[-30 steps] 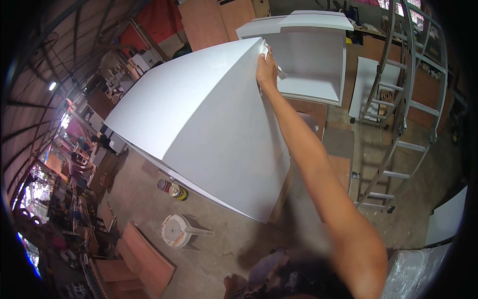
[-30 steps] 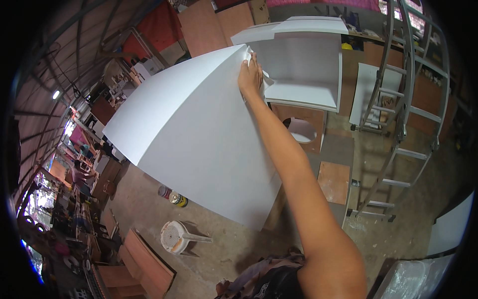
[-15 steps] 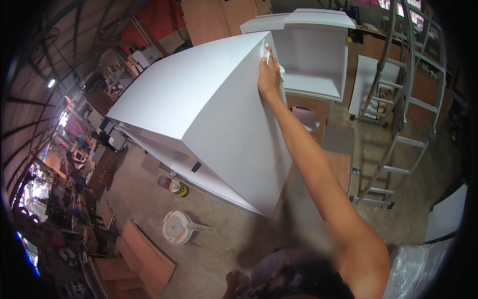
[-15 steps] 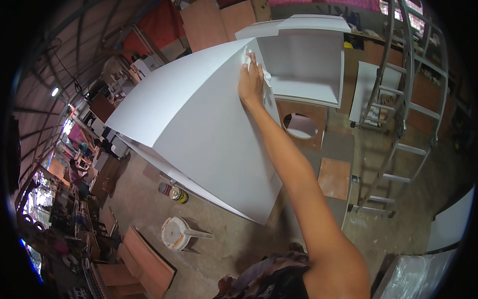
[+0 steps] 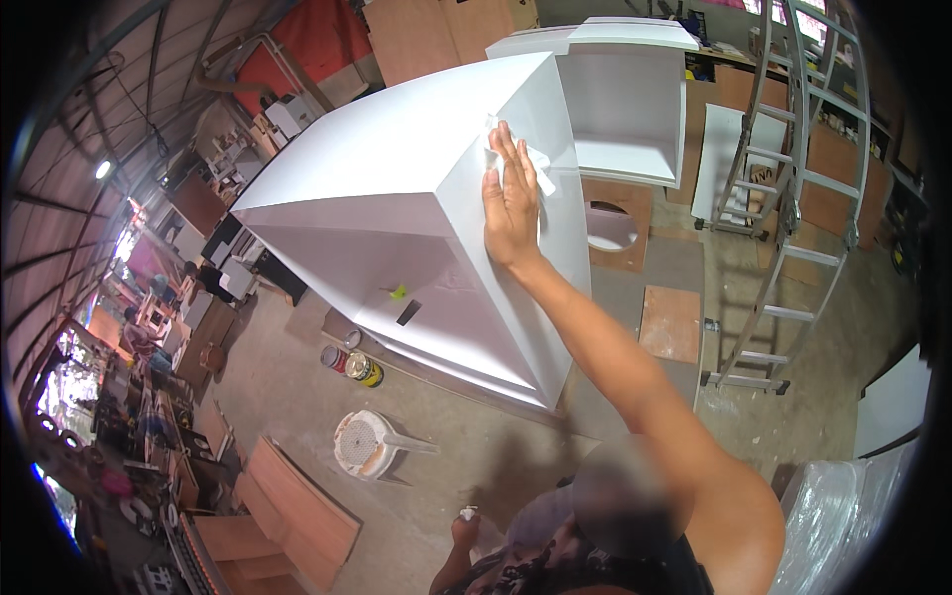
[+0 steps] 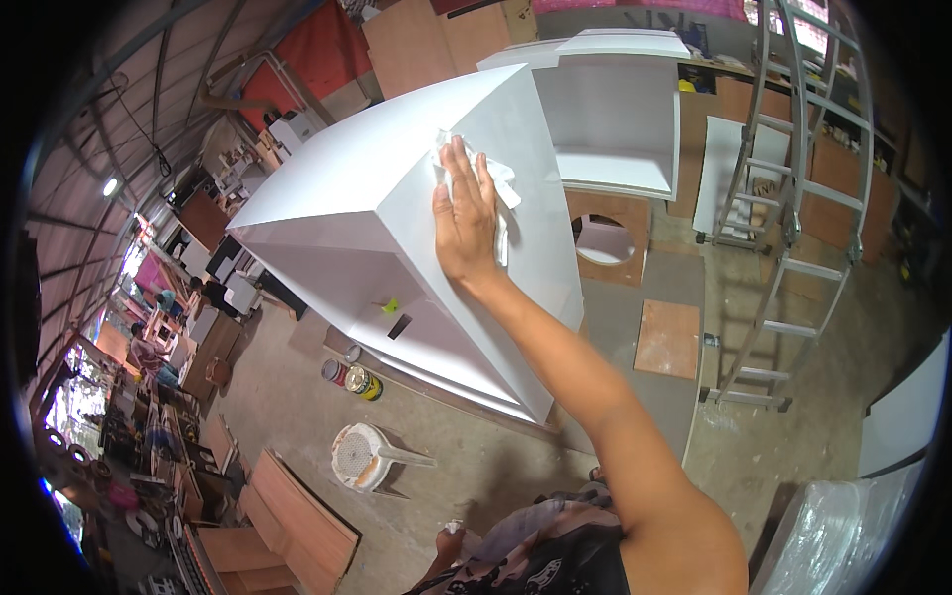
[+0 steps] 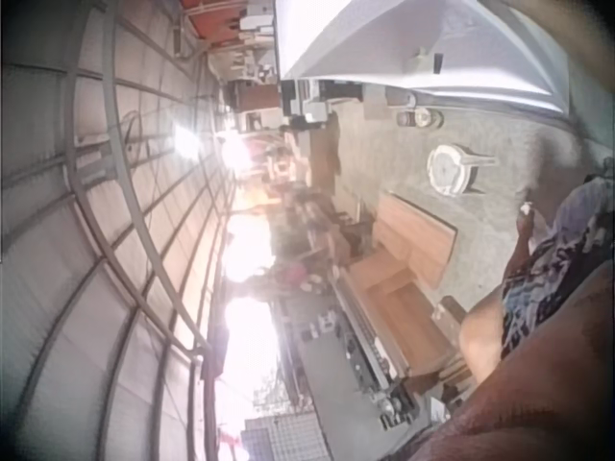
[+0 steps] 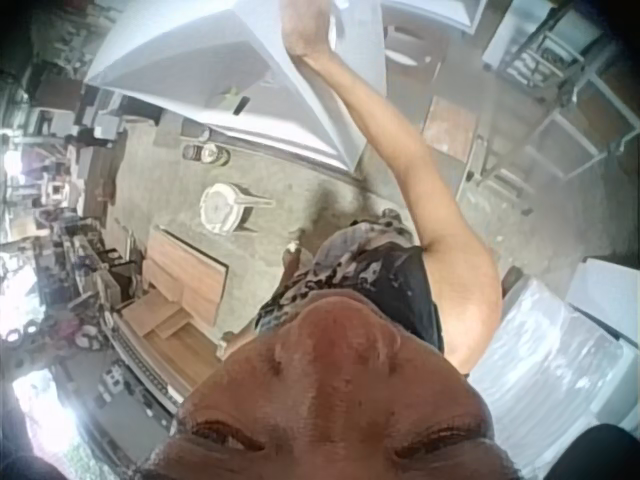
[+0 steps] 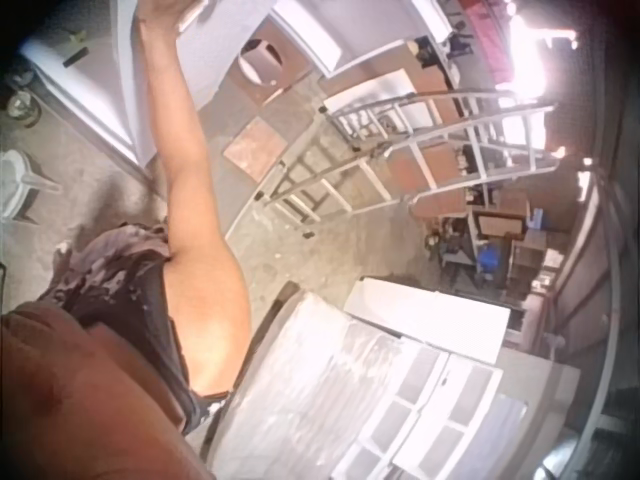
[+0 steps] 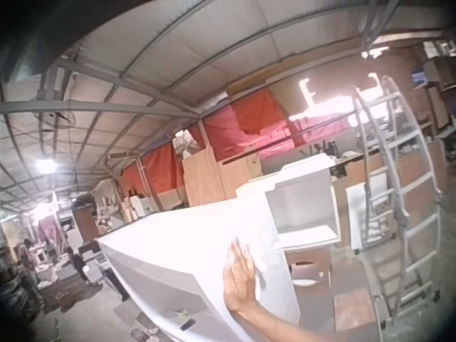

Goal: The person applies white filler to the edges of a white cabinet using a small brush, then wipes the surface with a cloth. They move around the cabinet to treat different edges and corners, occasionally dipping the brush into a container.

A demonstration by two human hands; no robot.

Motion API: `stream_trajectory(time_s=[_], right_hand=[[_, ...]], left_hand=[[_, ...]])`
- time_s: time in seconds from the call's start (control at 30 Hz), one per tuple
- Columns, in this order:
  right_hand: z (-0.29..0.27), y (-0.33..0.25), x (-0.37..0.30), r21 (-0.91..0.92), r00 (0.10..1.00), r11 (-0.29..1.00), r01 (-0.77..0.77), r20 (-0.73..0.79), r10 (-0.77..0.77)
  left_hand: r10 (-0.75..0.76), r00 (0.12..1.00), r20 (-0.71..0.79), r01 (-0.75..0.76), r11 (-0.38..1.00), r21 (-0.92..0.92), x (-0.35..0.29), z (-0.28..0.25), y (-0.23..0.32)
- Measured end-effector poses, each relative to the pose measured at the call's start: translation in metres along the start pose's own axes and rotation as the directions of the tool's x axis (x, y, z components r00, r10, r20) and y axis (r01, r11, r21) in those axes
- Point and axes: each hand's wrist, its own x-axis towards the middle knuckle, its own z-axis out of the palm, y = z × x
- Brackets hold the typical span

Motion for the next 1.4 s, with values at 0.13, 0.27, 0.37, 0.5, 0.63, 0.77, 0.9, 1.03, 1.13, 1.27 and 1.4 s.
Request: stream_trajectory(time_s=[0.13, 0.27, 0.37, 0.5, 0.63, 0.77, 0.9, 1.03, 1.13, 1.27, 1.4], right_hand=[[-0.001, -0.040, -0.030, 0.011, 0.997, 0.997, 0.073, -0.010, -0.073], [-0.003, -0.047, -0.039, 0.091, 0.998, 0.994, 0.066, 0.009, -0.067], [-0.012, -0.035, -0.025, 0.048, 0.999, 0.998, -0.046, 0.015, 0.045], [-0.014, -0.056, -0.044, 0.100, 0.992, 0.991, 0.094, 0.075, -0.101], [-0.015, -0.041, -0.033, 0.071, 0.988, 0.991, 0.116, 0.093, -0.122], [-0.023, -0.020, -0.077, 0.121, 0.968, 0.975, 0.185, 0.148, -0.202], [-0.035, 0.005, -0.093, 0.099, 0.930, 0.956, 0.277, 0.224, -0.292], [-0.024, -0.015, -0.048, 0.147, 0.927, 0.945, 0.290, 0.202, -0.316], [-0.025, -0.012, -0.069, 0.135, 0.938, 0.955, 0.263, 0.197, -0.286], [-0.029, 0.003, -0.092, 0.122, 0.944, 0.962, 0.243, 0.199, -0.263], [-0.024, -0.016, -0.046, 0.174, 0.945, 0.954, 0.246, 0.177, -0.276]], left_hand=[[-0.075, 0.996, 0.041, 0.076, 0.997, -0.028, -0.006, -0.005, -0.012], [-0.028, 1.000, 0.004, 0.027, 0.994, 0.106, -0.008, -0.012, -0.058], [-0.017, 1.000, 0.022, 0.014, 0.992, 0.123, -0.011, -0.006, -0.053], [-0.054, 0.998, 0.014, 0.052, 0.995, 0.083, -0.022, -0.013, -0.057], [-0.019, 0.999, 0.035, 0.016, 0.998, 0.067, -0.027, -0.011, -0.062], [-0.032, 0.999, 0.004, 0.031, 0.982, 0.188, -0.021, -0.011, -0.074], [-0.083, 0.997, -0.004, 0.083, 0.990, 0.111, -0.036, -0.008, -0.045], [-0.054, 0.998, -0.018, 0.056, 0.992, 0.115, -0.044, -0.009, -0.059], [-0.044, 0.998, -0.044, 0.049, 0.990, 0.133, -0.032, -0.003, -0.072], [-0.056, 0.998, -0.037, 0.059, 0.995, 0.079, -0.036, 0.002, -0.055], [-0.074, 0.996, -0.049, 0.078, 0.993, 0.093, -0.038, 0.005, -0.047]])
